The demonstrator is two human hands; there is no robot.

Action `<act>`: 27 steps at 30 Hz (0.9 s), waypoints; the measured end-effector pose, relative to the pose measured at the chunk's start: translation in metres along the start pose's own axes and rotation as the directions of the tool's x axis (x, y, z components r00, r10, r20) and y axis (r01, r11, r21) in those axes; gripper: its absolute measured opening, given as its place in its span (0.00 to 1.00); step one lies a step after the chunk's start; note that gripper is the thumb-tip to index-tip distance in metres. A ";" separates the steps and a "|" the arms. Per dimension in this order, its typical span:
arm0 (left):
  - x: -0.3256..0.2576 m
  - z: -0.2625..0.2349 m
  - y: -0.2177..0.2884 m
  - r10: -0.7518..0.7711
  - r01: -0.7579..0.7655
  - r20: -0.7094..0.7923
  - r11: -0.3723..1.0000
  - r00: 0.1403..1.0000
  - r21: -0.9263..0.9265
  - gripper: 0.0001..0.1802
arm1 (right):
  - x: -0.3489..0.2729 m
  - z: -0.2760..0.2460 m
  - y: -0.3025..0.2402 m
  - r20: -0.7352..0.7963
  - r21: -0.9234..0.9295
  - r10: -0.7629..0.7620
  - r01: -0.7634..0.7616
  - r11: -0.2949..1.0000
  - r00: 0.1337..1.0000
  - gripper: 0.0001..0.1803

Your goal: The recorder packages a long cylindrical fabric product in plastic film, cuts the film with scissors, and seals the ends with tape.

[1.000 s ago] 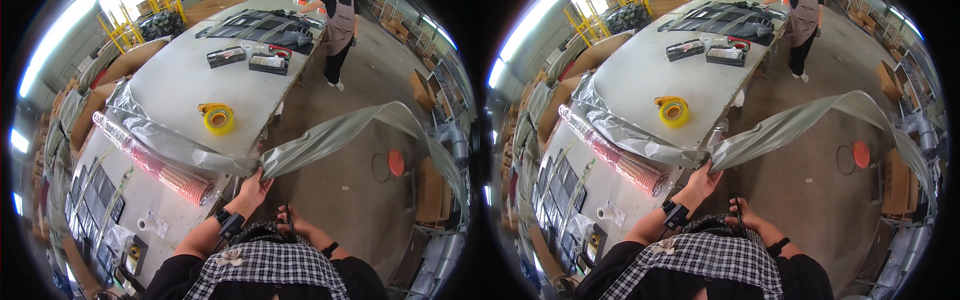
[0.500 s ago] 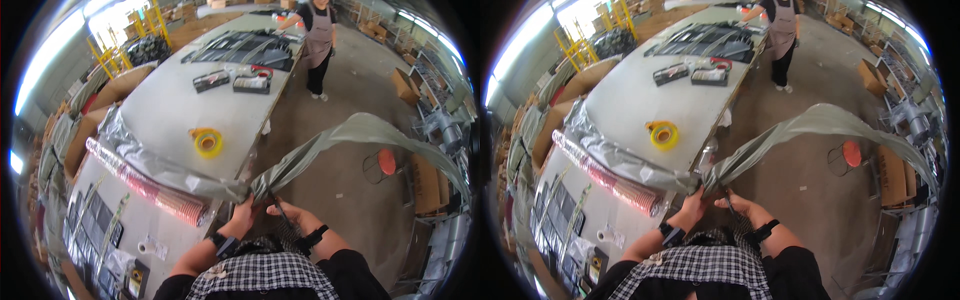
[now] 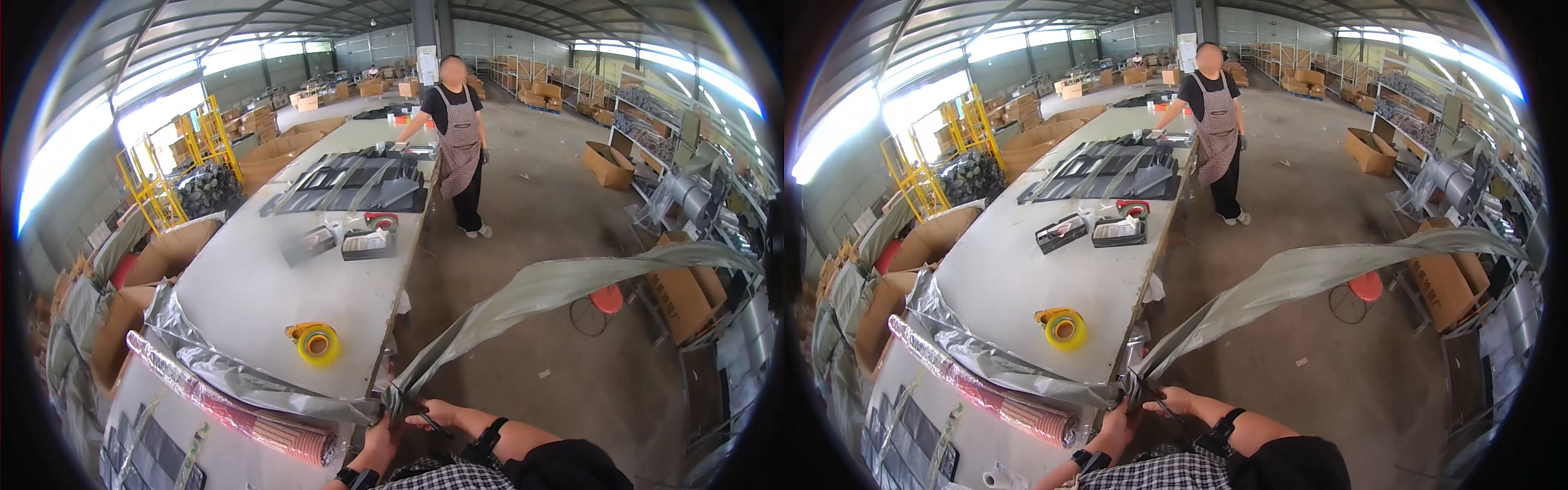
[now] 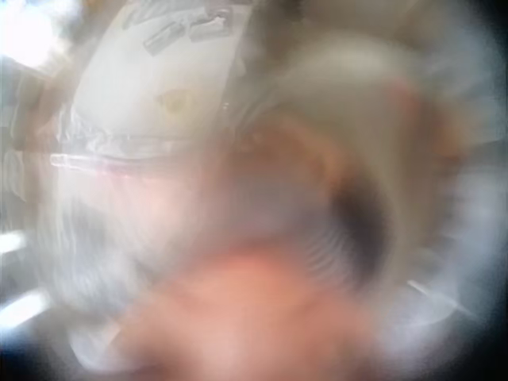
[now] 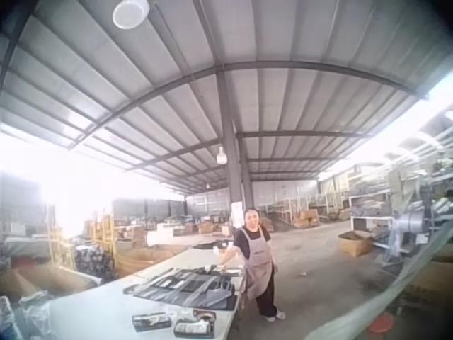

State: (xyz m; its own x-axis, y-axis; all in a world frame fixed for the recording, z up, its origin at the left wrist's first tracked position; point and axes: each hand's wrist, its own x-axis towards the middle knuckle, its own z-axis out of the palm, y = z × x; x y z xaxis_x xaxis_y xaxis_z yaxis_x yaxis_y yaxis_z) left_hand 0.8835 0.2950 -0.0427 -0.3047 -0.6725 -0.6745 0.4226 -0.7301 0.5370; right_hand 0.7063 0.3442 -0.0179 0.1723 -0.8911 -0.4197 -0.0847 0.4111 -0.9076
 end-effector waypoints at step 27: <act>0.002 -0.019 0.013 -0.149 0.154 -0.060 0.982 0.987 0.107 0.14 | 0.038 0.008 0.021 -0.061 0.092 0.064 -0.058 0.994 0.996 0.23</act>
State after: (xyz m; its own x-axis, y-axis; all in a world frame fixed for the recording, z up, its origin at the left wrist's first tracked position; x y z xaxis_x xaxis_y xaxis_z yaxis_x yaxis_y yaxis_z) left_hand 0.9048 0.2864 -0.0463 -0.3124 -0.5479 -0.7760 0.2771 -0.8339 0.4772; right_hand 0.7192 0.3203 -0.0528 0.1068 -0.8732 -0.4756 -0.0036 0.4779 -0.8784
